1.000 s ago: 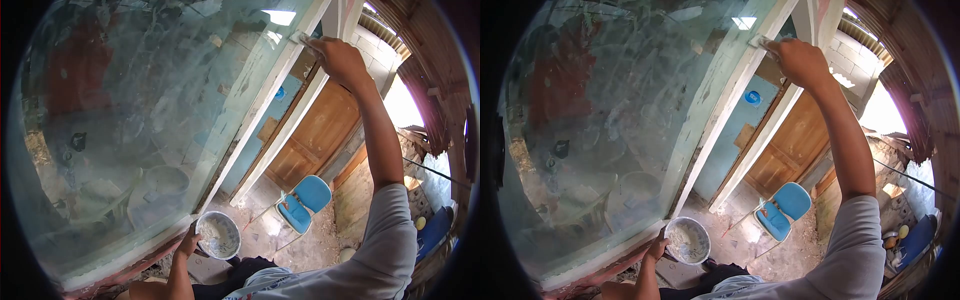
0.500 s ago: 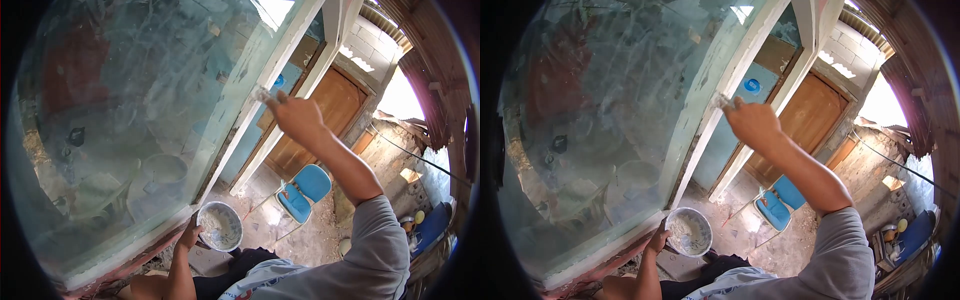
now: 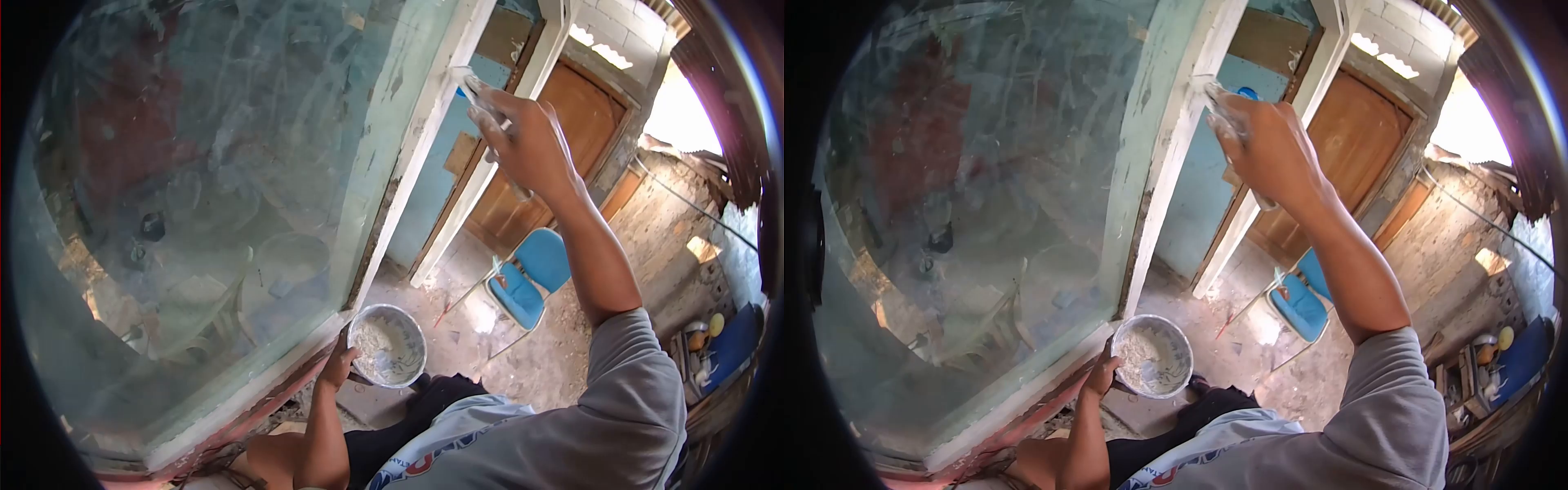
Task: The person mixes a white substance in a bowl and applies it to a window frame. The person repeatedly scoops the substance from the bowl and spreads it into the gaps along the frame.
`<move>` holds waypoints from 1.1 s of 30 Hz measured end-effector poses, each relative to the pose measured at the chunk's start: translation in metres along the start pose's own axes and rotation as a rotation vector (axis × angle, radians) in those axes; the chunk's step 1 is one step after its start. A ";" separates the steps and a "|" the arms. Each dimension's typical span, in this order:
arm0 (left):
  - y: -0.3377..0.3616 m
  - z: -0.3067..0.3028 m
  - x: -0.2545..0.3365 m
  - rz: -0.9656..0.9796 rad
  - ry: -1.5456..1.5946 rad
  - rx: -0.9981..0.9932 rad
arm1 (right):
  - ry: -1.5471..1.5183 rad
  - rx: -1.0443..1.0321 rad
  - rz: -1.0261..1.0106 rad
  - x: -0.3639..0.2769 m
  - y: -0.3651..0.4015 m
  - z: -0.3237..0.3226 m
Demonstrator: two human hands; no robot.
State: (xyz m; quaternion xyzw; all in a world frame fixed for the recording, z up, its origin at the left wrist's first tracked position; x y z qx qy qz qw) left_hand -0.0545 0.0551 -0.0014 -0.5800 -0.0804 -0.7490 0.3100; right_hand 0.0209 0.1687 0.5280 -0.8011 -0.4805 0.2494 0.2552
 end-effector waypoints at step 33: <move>0.006 -0.003 -0.010 -0.024 0.011 0.018 | 0.236 0.535 -0.666 0.103 -0.050 0.042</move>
Point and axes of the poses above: each hand's wrist, its own y-axis away from the middle knuckle, its own z-axis out of the palm, x = y × z, the point moved 8 cm from there along -y, towards the middle knuckle, and after that the axes turned 10 degrees about z, right-handed, at the moved point
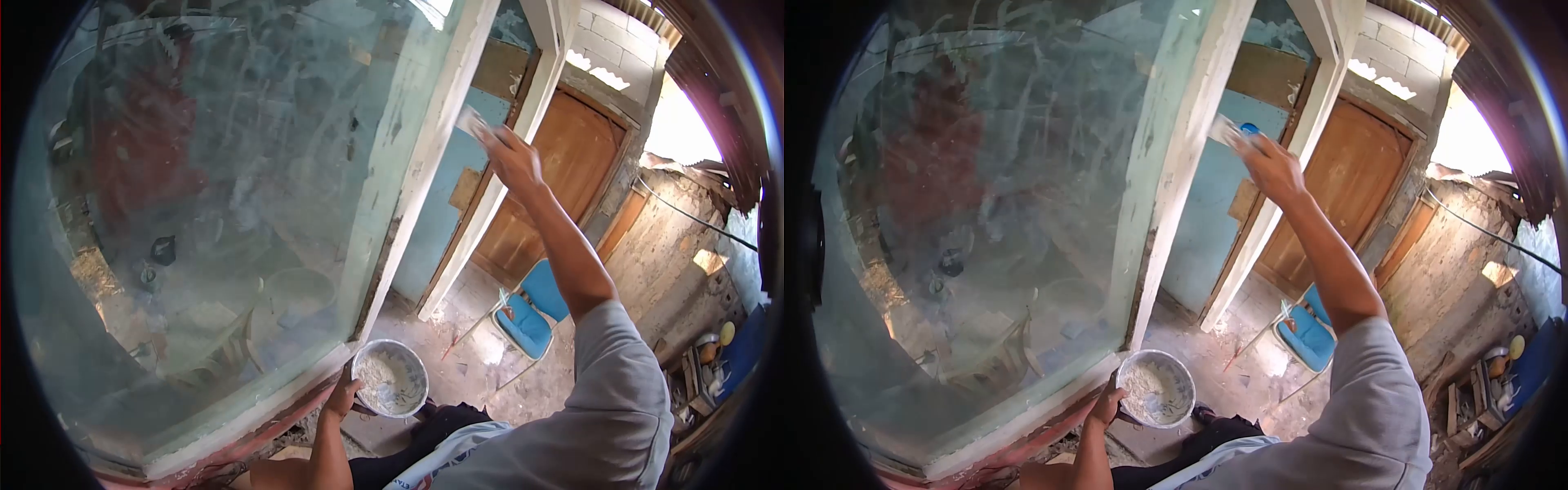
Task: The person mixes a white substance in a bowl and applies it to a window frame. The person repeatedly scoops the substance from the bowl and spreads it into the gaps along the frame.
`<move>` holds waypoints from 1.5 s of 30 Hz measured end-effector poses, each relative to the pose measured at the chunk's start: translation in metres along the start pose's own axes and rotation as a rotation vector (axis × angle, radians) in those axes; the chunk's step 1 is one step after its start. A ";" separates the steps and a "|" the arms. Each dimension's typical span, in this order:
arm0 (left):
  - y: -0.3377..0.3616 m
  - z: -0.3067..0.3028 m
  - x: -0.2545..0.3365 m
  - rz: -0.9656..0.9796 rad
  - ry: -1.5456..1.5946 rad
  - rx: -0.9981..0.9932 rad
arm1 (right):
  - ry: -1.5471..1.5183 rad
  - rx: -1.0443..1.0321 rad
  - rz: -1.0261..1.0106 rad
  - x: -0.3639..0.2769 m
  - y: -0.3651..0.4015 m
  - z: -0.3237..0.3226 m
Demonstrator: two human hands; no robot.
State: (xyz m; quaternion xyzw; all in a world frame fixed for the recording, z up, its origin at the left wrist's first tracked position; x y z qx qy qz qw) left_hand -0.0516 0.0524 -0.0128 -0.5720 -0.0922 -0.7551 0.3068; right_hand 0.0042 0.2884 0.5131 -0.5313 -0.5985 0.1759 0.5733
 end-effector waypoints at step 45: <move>-0.006 -0.001 0.006 0.031 -0.074 -0.043 | 0.522 -0.636 0.159 -0.088 -0.097 -0.066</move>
Point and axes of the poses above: each hand's wrist, its own y-axis away from the middle knuckle, its own z-axis out of the palm, x = y × z, the point moved 8 cm from there along -y, towards the middle knuckle, and after that the axes turned 10 degrees about z, right-handed, at the moved point
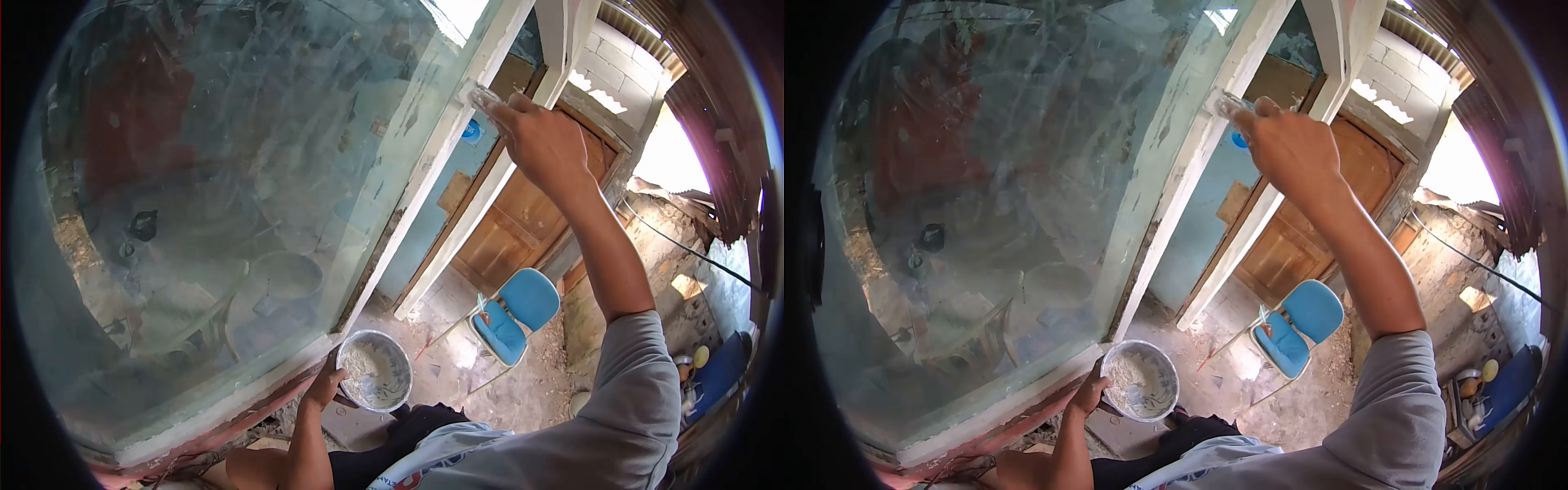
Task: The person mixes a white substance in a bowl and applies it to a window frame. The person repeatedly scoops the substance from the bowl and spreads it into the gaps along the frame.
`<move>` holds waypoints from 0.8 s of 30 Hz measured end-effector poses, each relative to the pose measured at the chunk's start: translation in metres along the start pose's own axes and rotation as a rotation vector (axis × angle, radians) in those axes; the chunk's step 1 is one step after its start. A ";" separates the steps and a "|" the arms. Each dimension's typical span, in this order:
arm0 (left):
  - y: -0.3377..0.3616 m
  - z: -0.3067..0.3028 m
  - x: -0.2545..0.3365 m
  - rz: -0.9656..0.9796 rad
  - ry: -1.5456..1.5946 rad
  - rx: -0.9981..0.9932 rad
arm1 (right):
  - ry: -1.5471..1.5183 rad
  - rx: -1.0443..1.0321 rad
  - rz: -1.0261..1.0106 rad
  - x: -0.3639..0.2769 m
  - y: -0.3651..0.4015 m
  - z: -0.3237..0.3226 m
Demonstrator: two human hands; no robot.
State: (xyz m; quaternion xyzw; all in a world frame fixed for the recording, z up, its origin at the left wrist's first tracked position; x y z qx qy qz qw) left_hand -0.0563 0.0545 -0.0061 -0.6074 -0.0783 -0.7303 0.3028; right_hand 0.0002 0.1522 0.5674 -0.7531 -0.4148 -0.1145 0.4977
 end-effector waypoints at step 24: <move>0.001 0.005 0.013 -0.060 0.023 -0.011 | -1.057 0.038 0.289 0.006 0.014 0.044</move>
Point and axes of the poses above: each hand's wrist, its own y-axis away from the middle knuckle, its own z-axis out of the palm, x = y × z, the point moved 8 cm from there along -y, towards the middle knuckle, and after that the axes turned 10 degrees about z, right-handed, at the moved point
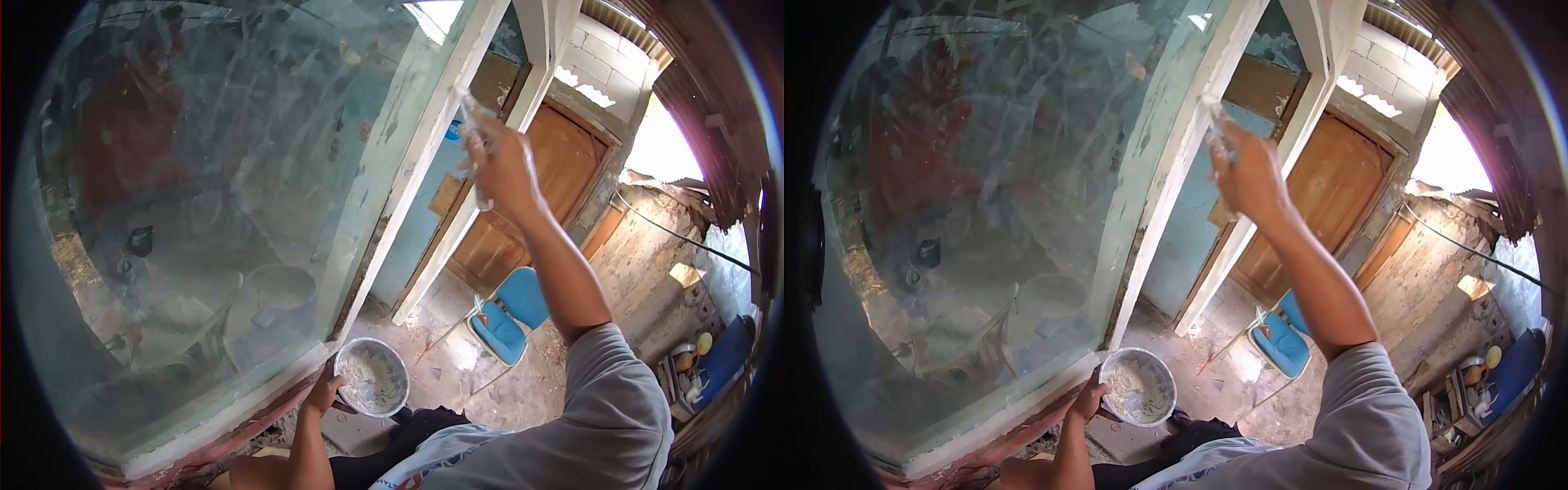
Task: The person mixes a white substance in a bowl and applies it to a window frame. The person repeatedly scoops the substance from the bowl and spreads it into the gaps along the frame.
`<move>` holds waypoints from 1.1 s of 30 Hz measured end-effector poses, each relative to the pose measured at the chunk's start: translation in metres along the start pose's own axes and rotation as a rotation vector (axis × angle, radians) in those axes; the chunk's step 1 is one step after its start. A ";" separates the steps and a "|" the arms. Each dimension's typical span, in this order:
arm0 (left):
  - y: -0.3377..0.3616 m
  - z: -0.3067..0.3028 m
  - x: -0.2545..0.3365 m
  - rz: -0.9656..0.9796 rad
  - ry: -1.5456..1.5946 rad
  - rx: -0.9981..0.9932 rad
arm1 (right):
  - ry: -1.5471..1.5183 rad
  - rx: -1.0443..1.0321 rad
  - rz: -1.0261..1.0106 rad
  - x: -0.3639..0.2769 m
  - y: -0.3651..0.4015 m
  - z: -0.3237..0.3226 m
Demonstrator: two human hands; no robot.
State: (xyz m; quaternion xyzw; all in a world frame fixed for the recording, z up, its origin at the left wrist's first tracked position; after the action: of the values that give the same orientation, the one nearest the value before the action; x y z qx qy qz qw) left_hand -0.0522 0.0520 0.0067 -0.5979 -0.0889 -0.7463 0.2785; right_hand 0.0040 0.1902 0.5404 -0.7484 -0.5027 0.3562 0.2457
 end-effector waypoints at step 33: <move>0.007 0.008 0.026 -0.067 -0.043 0.041 | 0.184 0.241 -0.738 0.096 -0.017 0.055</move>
State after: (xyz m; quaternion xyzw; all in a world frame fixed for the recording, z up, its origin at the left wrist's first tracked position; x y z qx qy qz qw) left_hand -0.0453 0.0421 0.0316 -0.6048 -0.1302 -0.7401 0.2636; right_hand -0.0259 0.2859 0.4906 -0.5121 -0.6682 0.2318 0.4874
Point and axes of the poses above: each hand's wrist, its own y-axis away from the middle knuckle, its own z-axis out of the palm, x = y × z, the point moved 8 cm from there along -y, towards the middle knuckle, and after that the axes turned 10 degrees about z, right-handed, at the moved point
